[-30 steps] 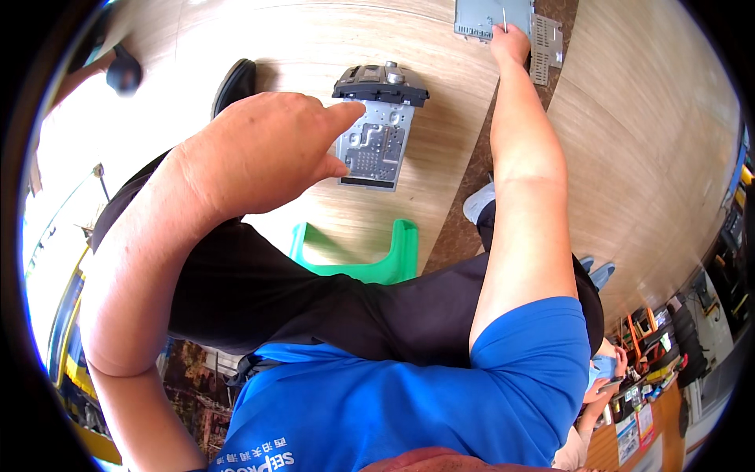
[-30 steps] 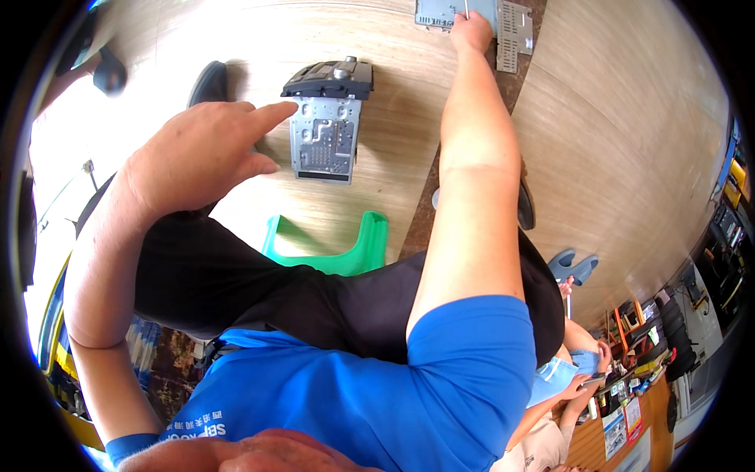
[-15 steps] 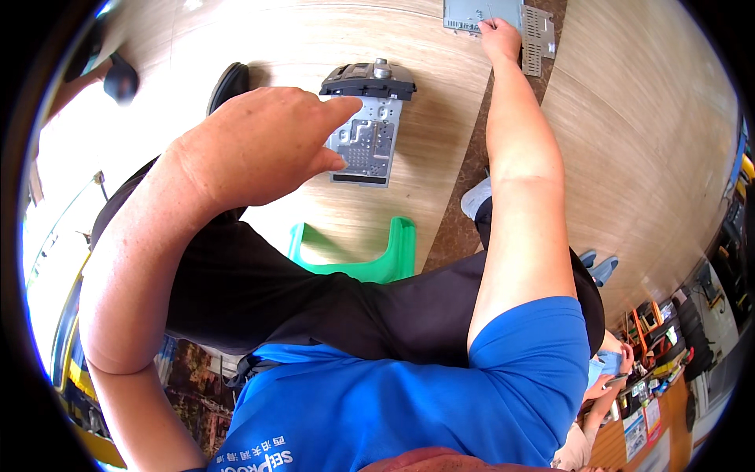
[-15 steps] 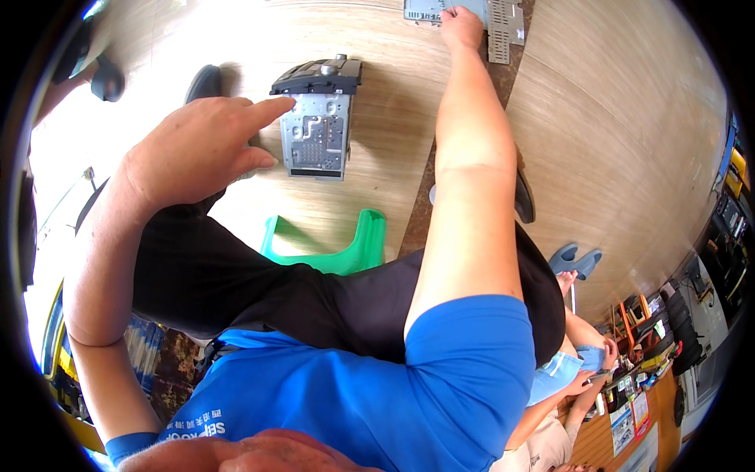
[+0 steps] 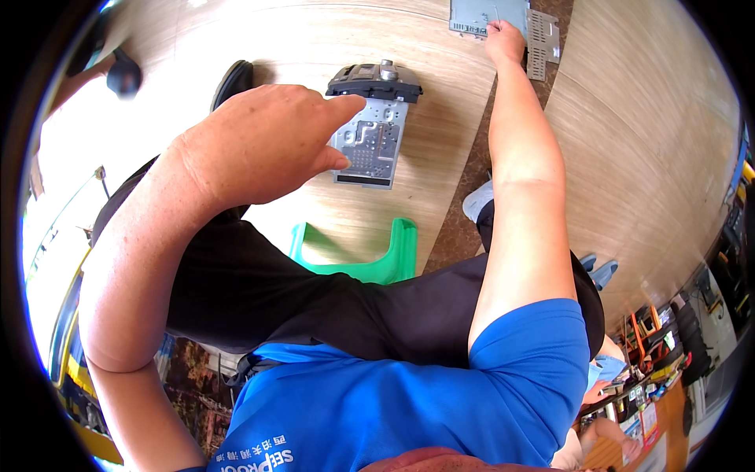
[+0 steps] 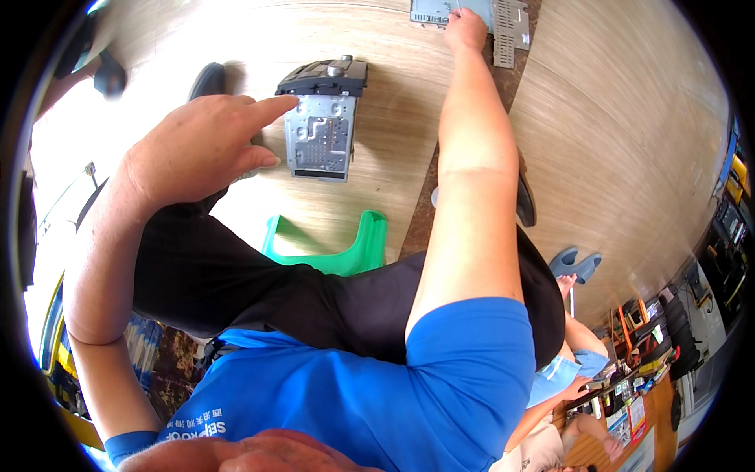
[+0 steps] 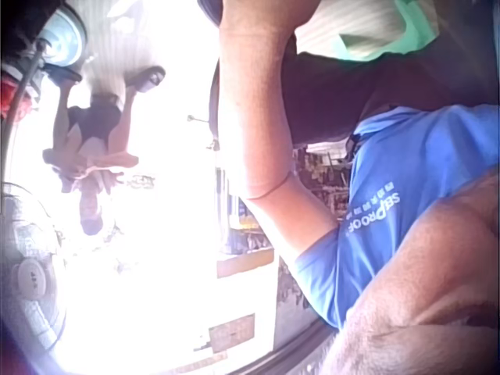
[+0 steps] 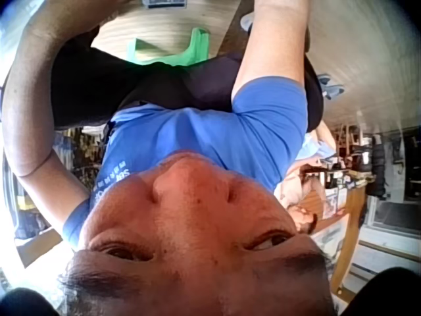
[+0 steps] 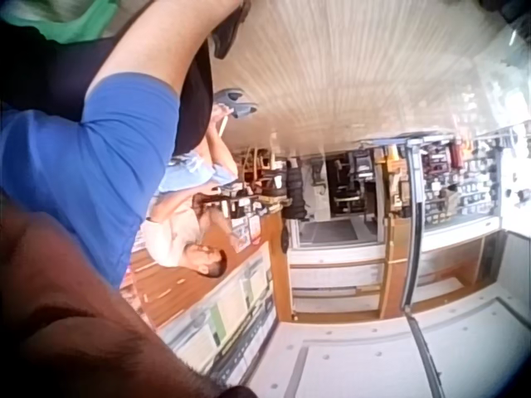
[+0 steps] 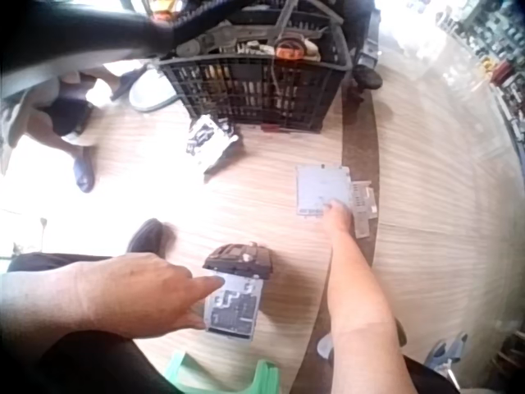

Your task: The person disassembles a car stereo unit by hand and with a screwdriver, removing a metal cover and inspecting the interior parts.

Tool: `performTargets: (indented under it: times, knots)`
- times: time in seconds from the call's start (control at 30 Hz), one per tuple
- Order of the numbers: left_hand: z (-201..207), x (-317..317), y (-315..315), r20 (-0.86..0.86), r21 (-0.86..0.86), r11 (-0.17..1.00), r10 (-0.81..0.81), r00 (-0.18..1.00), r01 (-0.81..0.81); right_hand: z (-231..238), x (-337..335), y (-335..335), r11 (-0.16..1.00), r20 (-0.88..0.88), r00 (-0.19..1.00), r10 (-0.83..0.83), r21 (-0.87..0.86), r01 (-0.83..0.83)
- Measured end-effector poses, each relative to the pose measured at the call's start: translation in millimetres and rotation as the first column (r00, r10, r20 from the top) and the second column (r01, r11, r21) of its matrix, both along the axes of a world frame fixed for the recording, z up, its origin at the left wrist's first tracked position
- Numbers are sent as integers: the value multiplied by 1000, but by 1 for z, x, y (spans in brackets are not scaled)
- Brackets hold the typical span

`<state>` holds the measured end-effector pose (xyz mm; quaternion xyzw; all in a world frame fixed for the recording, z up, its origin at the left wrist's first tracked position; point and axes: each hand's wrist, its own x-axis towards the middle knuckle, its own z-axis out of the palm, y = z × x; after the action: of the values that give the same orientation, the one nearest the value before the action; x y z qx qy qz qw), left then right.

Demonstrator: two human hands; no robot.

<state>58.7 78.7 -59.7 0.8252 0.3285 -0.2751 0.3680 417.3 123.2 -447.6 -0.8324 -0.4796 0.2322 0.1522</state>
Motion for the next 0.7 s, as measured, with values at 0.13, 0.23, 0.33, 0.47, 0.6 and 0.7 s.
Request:
performTargets:
  times: [0.13,0.23,0.33,0.47,0.6,0.7]
  knots:
    - [3,-3,-1,-11,10,1000,15,1000,-14,8,-16,2,999,3,999,36,-20,-36]
    - [3,-1,0,-10,6,1000,14,1000,-13,7,-9,3,995,9,997,83,-53,-82]
    - [2,-2,-1,2,17,1000,17,1000,-17,9,-11,1,989,51,990,133,-63,-130]
    - [4,-7,-1,-35,17,999,31,999,-30,19,-39,5,979,93,982,165,-134,-152]
    - [3,-1,1,-13,9,1000,20,1000,-20,12,-19,4,978,183,965,187,-130,-165]
    - [3,-1,1,-6,16,999,30,1000,-30,10,-18,3,988,162,976,148,-60,-140]
